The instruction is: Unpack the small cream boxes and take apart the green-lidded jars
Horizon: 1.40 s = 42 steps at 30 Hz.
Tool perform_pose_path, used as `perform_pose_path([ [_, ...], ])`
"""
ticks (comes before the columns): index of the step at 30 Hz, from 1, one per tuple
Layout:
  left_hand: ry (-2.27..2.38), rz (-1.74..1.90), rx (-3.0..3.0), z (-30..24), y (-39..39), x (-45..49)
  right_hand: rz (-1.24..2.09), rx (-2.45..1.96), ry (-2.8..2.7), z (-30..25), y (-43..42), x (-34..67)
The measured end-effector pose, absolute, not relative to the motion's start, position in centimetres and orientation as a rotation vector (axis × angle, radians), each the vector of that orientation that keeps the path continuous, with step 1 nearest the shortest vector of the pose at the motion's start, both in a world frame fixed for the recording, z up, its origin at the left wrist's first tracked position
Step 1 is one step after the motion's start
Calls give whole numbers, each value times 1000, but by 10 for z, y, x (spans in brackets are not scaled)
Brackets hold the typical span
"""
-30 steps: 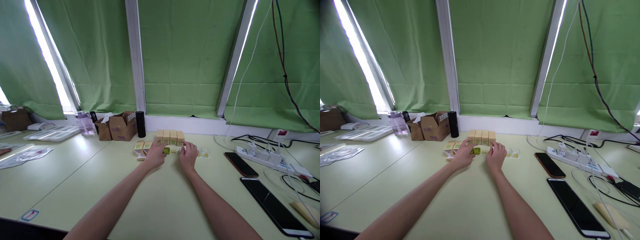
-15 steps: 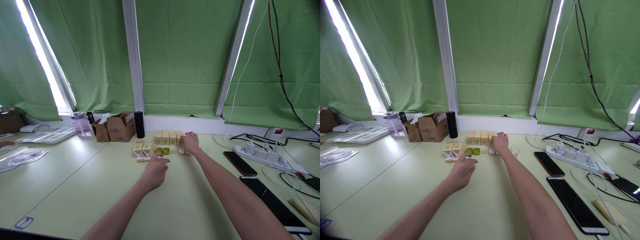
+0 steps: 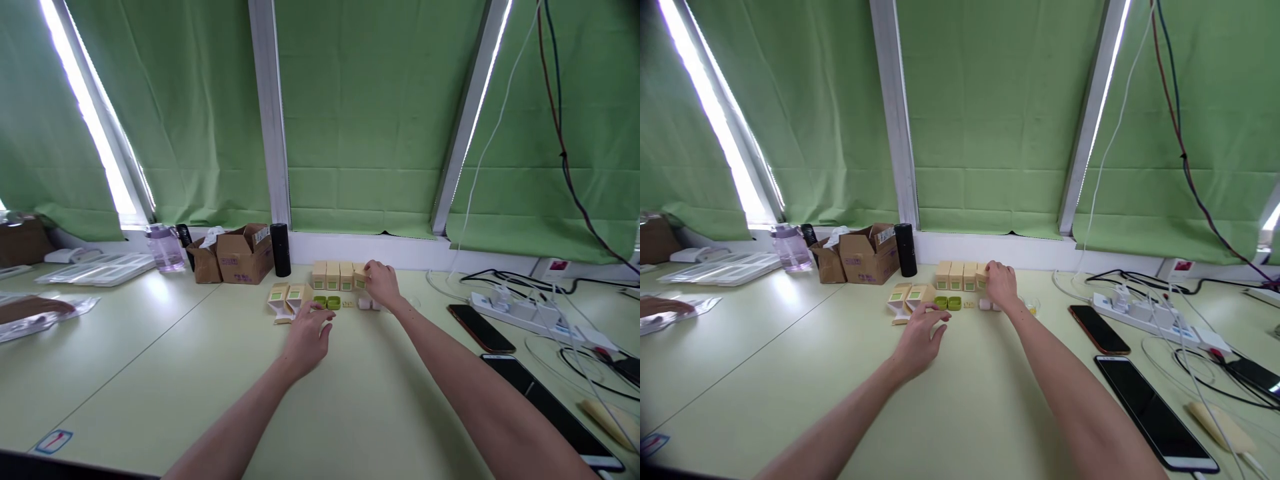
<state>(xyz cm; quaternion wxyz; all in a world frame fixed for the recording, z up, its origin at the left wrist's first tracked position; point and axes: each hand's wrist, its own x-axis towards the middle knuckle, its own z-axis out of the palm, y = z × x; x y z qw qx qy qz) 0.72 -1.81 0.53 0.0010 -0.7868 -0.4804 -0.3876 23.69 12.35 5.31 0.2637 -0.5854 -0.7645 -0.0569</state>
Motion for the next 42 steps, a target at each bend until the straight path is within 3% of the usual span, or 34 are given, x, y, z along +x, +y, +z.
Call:
perform_pose_path([
  [4,-1577,-1331,-2391,8,-14,6,-126,-1433,-2004,59,80,242],
  [9,-1718,-1360,-2404,13,-14,8,316,-1157,-1960,29,6,241],
  [13,-1801,-1327,-2469,16,-17,13,481,-1091,-1987,-1,-29,238],
  [22,-1967,-1022,-2677,31,-8,23,716,-1137,-1827,-20,-15,246],
  [29,-1915,-1379,-2557,7,-14,27,847,-1062,-1838,-20,-13,252],
  [42,-1889,-1372,-2635,4,-24,30,890,-975,-1805,-26,-3,262],
])
